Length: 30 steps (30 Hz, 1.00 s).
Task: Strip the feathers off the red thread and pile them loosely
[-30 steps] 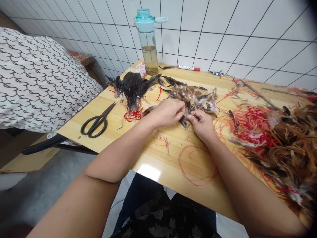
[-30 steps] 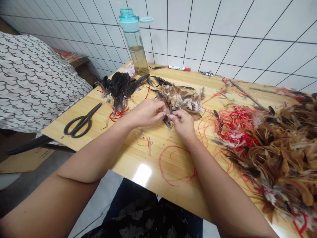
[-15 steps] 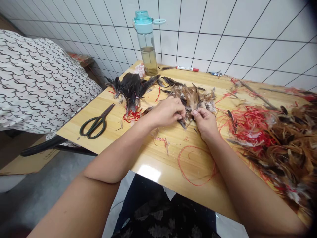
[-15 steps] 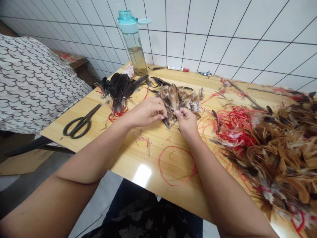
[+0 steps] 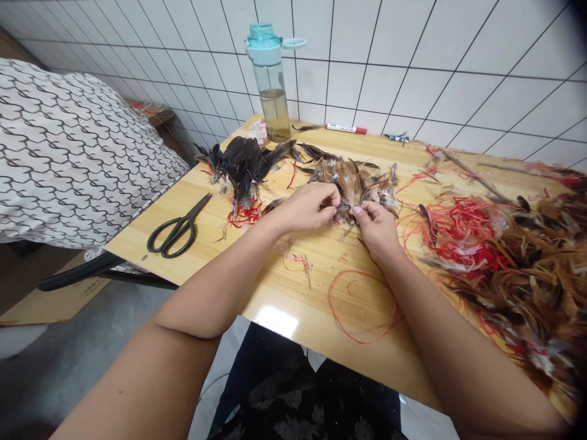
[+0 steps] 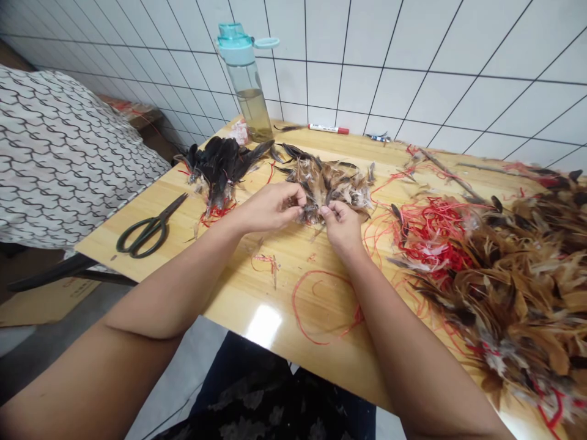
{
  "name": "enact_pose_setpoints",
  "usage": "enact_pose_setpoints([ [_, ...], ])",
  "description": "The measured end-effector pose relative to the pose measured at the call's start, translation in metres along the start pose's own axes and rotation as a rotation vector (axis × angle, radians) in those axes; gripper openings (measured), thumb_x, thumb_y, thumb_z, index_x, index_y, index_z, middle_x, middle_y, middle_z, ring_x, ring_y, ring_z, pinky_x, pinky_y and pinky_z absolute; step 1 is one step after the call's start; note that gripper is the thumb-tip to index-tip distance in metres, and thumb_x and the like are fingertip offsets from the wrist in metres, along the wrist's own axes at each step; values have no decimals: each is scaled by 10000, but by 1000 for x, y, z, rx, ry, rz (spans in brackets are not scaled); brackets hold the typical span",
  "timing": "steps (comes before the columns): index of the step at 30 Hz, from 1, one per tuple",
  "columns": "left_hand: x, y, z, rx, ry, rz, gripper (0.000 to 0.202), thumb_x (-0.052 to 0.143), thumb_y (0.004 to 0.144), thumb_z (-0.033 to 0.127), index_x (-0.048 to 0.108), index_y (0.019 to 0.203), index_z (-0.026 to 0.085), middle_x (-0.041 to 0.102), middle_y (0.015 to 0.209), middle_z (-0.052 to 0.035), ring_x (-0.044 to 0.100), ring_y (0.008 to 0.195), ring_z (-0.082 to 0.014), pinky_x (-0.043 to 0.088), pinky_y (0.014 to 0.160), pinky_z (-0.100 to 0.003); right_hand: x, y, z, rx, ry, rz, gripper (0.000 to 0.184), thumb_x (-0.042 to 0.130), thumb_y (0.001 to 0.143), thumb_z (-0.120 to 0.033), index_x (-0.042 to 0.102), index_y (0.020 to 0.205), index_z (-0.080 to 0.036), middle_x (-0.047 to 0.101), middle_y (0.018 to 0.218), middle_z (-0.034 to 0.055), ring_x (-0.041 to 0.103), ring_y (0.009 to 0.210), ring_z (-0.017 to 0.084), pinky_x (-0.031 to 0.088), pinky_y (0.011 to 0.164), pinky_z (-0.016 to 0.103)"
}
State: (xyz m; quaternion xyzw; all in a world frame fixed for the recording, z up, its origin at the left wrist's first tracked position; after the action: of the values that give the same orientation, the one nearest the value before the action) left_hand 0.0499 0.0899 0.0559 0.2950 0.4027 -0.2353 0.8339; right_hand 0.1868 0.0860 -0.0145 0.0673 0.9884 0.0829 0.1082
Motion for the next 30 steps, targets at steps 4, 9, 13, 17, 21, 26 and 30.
enact_pose_setpoints([
  [4, -3, -1, -14, -112, -140, 52, 97, 559, 791, 143, 607, 874, 156, 635, 748, 13, 539, 667, -101, 416, 676, -237, 1, 0, 0, 3, -18, -11, 198, 578, 757, -356, 548, 652, -191, 478, 580, -30, 376, 564, 110, 292, 550, 255],
  [9, -2, 0, -26, -201, -267, 75, 118, 614, 785, 174, 642, 895, 142, 665, 782, -2, 569, 695, -97, 429, 679, -227, 1, 0, -1, -6, -14, -17, 221, 590, 752, -393, 549, 658, -198, 465, 577, -34, 375, 564, 112, 294, 553, 258],
  [13, -3, 0, -22, -170, -173, 50, 73, 599, 798, 193, 654, 815, 148, 641, 707, 15, 533, 647, -93, 400, 644, -223, 1, 0, 0, -2, 23, -13, 226, 594, 749, -388, 524, 644, -201, 479, 586, -30, 386, 571, 114, 306, 557, 257],
  [17, -1, 0, -8, -88, -43, 2, 105, 563, 783, 142, 665, 804, 155, 646, 710, 15, 533, 642, -96, 391, 650, -226, 1, 1, 0, -17, -35, -13, 207, 567, 767, -361, 526, 644, -200, 491, 588, -25, 395, 573, 121, 312, 569, 267],
  [21, 0, 0, 2, -37, 95, 1, 149, 537, 774, 125, 681, 797, 154, 663, 741, -12, 545, 653, -114, 410, 685, -246, 2, 0, -8, -90, -164, -12, 187, 546, 771, -312, 506, 624, -203, 476, 595, -20, 422, 615, 139, 335, 614, 283],
  [26, 2, 0, 5, -11, 172, -12, 161, 526, 778, 133, 685, 796, 154, 685, 769, -35, 582, 710, -144, 424, 697, -260, 4, -2, -18, -172, -298, -26, 159, 548, 762, -287, 505, 629, -211, 488, 629, -5, 470, 680, 169, 371, 678, 306],
  [30, 2, 0, 6, 0, 185, -23, 170, 516, 781, 133, 683, 793, 163, 695, 790, -37, 602, 750, -152, 432, 713, -265, 3, -2, -18, -176, -326, -15, 150, 551, 763, -280, 510, 632, -217, 497, 634, 1, 488, 697, 179, 383, 704, 315],
])
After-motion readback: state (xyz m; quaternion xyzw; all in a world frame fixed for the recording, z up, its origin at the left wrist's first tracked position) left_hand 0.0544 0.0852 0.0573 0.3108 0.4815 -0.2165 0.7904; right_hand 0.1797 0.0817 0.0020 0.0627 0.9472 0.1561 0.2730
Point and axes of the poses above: each hand's wrist, its own y-axis towards the middle knuckle, its own x-axis out of the palm, z = x × y, the point moved 9 cm from there along y, towards the middle knuckle
